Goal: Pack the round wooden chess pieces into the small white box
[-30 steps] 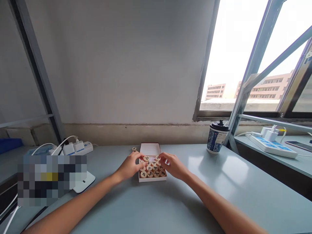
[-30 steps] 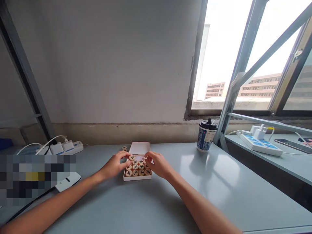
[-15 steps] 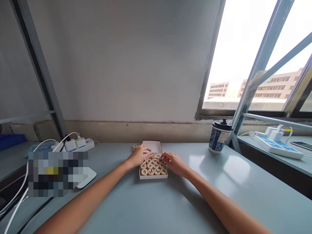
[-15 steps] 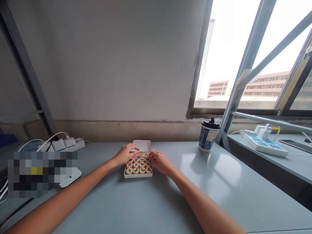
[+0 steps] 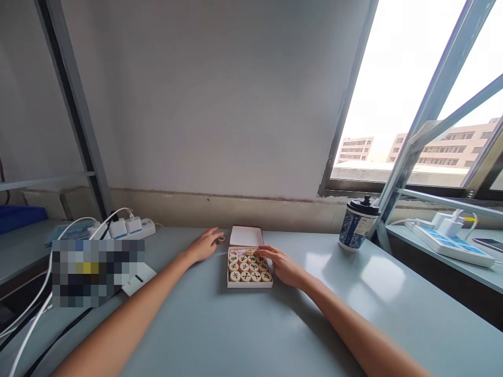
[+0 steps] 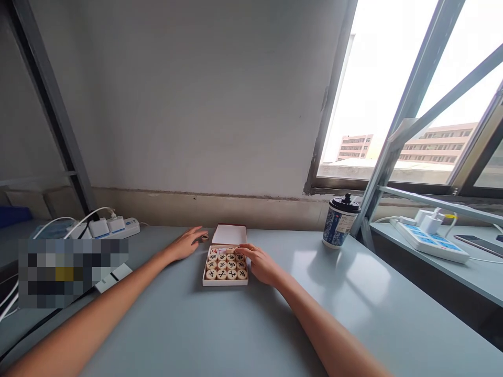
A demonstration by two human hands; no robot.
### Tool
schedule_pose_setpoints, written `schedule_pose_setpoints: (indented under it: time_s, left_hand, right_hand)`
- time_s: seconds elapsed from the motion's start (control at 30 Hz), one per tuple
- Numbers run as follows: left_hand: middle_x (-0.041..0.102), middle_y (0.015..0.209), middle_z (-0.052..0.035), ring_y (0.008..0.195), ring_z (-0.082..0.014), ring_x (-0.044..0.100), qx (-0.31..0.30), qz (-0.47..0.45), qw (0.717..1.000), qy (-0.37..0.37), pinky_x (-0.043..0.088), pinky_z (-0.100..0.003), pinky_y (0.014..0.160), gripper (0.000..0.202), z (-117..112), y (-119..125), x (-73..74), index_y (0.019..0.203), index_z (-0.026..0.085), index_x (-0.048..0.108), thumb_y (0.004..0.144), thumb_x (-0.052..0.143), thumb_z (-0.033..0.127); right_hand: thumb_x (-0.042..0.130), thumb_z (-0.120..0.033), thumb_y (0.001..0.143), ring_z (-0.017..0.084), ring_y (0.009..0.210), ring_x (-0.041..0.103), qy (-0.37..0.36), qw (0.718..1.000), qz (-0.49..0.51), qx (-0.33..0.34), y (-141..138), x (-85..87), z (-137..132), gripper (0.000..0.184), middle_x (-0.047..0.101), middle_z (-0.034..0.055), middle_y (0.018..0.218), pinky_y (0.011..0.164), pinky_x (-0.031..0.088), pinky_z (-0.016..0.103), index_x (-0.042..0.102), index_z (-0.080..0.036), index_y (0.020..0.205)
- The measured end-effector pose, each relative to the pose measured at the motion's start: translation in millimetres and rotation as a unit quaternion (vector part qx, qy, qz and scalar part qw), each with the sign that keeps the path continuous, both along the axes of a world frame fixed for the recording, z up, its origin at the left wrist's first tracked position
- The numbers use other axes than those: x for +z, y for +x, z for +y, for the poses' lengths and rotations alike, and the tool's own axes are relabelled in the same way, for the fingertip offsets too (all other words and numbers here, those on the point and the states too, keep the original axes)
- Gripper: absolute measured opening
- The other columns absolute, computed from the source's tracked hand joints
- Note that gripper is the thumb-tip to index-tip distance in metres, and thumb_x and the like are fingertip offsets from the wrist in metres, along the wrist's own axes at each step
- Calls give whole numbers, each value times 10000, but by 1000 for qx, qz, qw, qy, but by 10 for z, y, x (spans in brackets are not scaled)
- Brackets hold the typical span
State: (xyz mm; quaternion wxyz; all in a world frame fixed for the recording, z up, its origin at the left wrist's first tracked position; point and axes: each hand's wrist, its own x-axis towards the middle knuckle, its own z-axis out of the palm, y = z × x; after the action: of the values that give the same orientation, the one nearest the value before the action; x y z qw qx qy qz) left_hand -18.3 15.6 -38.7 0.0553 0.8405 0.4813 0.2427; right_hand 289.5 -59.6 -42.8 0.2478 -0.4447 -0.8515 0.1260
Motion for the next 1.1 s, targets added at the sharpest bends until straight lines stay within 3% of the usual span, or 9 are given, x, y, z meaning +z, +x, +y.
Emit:
schedule_pose_setpoints:
  time_s: [0.2,0.33,0.47,0.8,1.1]
  left_hand:
    - [536,1334,-110,1184,-261,545,-13,50,998,-21,461,-503,996,329,-2,49,-32,1237,176,568,939,570,314]
    - [561,1294,-106,1138,-245,570,-15,82,996,-25,485,-479,967,307,-1,53,10,1213,172,578,942,565,315]
    - [587,1243,-100,1083,-231,595,-2,103,994,-25,507,-459,932,296,-27,55,30,1195,166,584,942,566,318]
    - [566,1271,-107,1104,-245,586,27,83,996,-24,505,-472,932,347,81,70,116,1245,165,552,938,572,325]
    - [616,1187,-90,1051,-219,609,12,16,997,-76,518,-439,912,259,111,21,79,1136,157,611,940,571,321]
  right_hand:
    - [388,101,749,258,1389,364,16,999,12,-35,35,-95,163,756,360,109,1526,1135,325,470,419,-204,1441]
    - [567,-146,915,277,1313,451,17,999,14,-26,20,-161,239,462,454,108,1452,1085,370,526,490,-218,1365]
    - [565,-278,951,258,1221,527,23,999,17,-25,13,-189,271,333,513,104,1375,1024,437,505,552,-200,1274]
    - [574,-288,945,251,1177,552,27,999,30,-21,23,-225,300,311,535,100,1337,993,461,493,568,-182,1237]
    - [564,-271,952,263,1245,512,6,999,39,-11,52,-239,326,346,485,107,1412,1047,416,516,545,-205,1291]
